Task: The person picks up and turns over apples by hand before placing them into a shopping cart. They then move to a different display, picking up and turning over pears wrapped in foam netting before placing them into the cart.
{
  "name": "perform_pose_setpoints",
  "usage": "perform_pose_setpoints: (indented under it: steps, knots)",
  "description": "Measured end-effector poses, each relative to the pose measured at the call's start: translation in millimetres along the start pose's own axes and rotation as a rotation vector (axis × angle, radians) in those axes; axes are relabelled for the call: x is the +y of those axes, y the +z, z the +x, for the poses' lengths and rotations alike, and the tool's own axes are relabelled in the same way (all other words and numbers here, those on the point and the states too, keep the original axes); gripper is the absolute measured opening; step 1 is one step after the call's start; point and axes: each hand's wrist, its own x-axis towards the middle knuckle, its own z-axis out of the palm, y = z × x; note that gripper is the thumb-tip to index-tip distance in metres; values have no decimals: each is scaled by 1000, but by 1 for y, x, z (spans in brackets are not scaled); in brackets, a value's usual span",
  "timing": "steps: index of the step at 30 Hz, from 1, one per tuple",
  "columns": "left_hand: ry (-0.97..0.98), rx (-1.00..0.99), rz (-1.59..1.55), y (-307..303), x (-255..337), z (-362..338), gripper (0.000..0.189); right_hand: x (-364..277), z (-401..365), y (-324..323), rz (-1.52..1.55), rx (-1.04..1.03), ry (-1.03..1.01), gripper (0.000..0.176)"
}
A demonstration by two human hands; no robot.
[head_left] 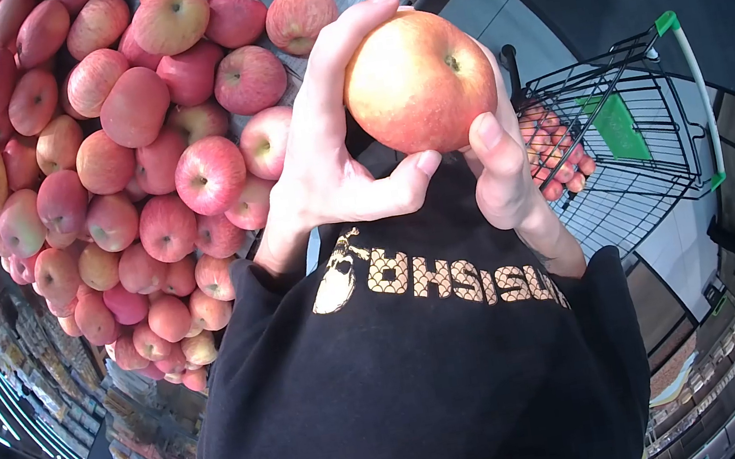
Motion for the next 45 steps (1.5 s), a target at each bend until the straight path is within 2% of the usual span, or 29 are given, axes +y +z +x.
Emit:
perform_pose_setpoints:
  steps: [6,13,19,24,28,32,35,38,40,42,43,45]
  knots:
    - [-81,-30,-57,3,2,-3,88,-9,-1,-5,70,-54,64,73]
    - [-89,-35,-111,10,-1,-3,89,-14,-5,-10,68,-52,112,71]
    - [-154,-67,-170,22,6,1,88,-15,-14,-18,94,16,121,74]
    - [-301,-122,-231,39,11,7,87,-18,-26,-32,86,91,105,75]
    - [-256,-213,-205,61,3,17,87,-20,-39,-50,112,176,84,75]
    - [-182,-305,-206,95,-1,27,86,-22,-59,-72,179,308,79,73]
    - [-405,-349,-211,122,-1,32,90,-20,-75,-95,280,385,78,67]
    - [-586,-419,-433,161,-9,37,92,-11,-97,-125,408,455,28,62]
    - [-606,-527,-423,191,-20,40,87,-4,-118,-154,371,511,8,64]
    - [-543,-713,-215,229,-36,41,80,8,-140,-185,341,598,-26,66]
    - [-524,-787,-246,250,-42,41,75,14,-154,-198,319,661,-40,68]
    - [-490,-937,-187,297,-58,38,76,28,-181,-231,361,780,-30,68]
